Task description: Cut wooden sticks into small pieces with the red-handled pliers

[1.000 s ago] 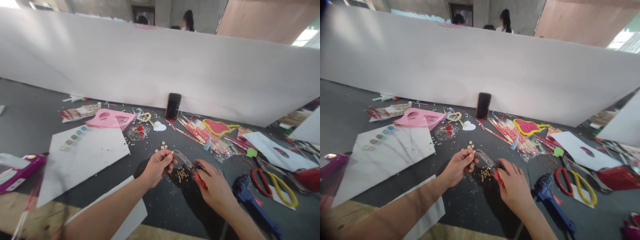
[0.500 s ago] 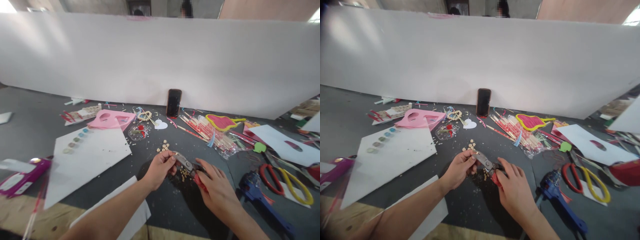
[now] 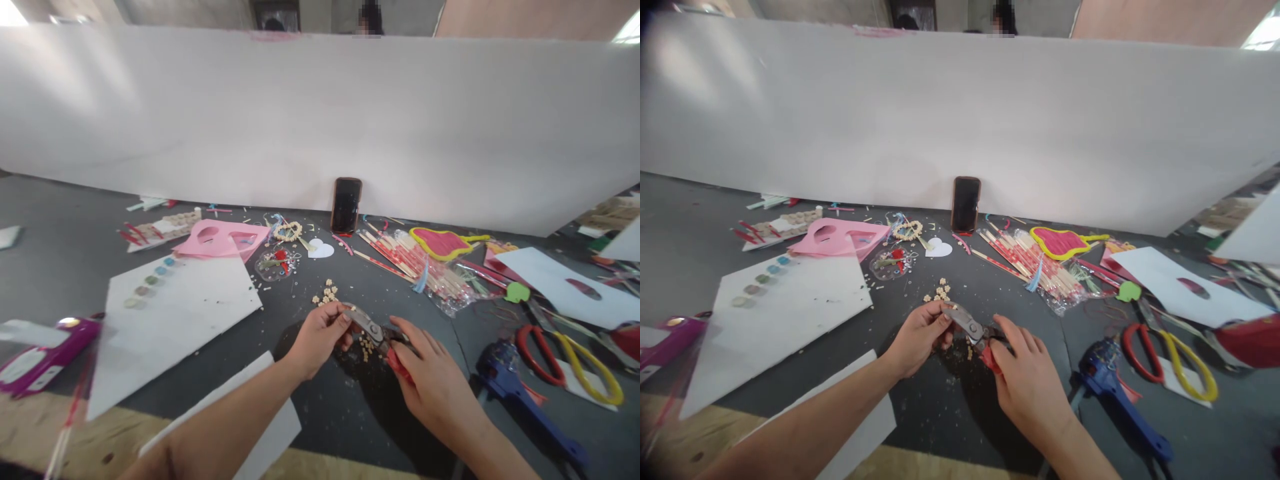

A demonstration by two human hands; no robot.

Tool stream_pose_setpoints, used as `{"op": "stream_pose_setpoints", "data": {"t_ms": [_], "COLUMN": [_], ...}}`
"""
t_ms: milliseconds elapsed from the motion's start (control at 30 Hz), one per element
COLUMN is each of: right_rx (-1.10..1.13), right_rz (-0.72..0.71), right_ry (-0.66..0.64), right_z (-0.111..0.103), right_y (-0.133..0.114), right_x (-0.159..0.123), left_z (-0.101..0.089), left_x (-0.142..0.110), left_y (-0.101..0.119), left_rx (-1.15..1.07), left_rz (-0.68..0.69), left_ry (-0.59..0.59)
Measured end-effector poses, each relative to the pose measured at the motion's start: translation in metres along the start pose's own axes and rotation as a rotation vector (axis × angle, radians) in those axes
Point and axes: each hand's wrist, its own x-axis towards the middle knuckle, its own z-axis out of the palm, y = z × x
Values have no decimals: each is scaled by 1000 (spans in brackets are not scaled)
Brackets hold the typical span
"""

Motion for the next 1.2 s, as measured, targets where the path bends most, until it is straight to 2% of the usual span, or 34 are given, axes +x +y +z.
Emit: {"op": "stream_pose_setpoints", "data": {"t_ms": [733, 833, 1000, 1200], "right_rx": [47, 57, 116, 69], "right_rz": [1, 7, 95, 88], "right_ry": [-49, -31, 60, -60], "right_z": [1, 2, 9, 9], "right_y": [-1, 0, 4, 4], "right_x": [1, 1, -1, -3], "left_z": [-1, -1, -1, 2], "left_x": [-1, -1, -2, -3], "left_y": [-1, -1, 0, 0], "left_rx": [2, 11, 36, 61], "left_rz": [32, 31, 21, 24], "left_ry": [-28, -22, -10, -40]}}
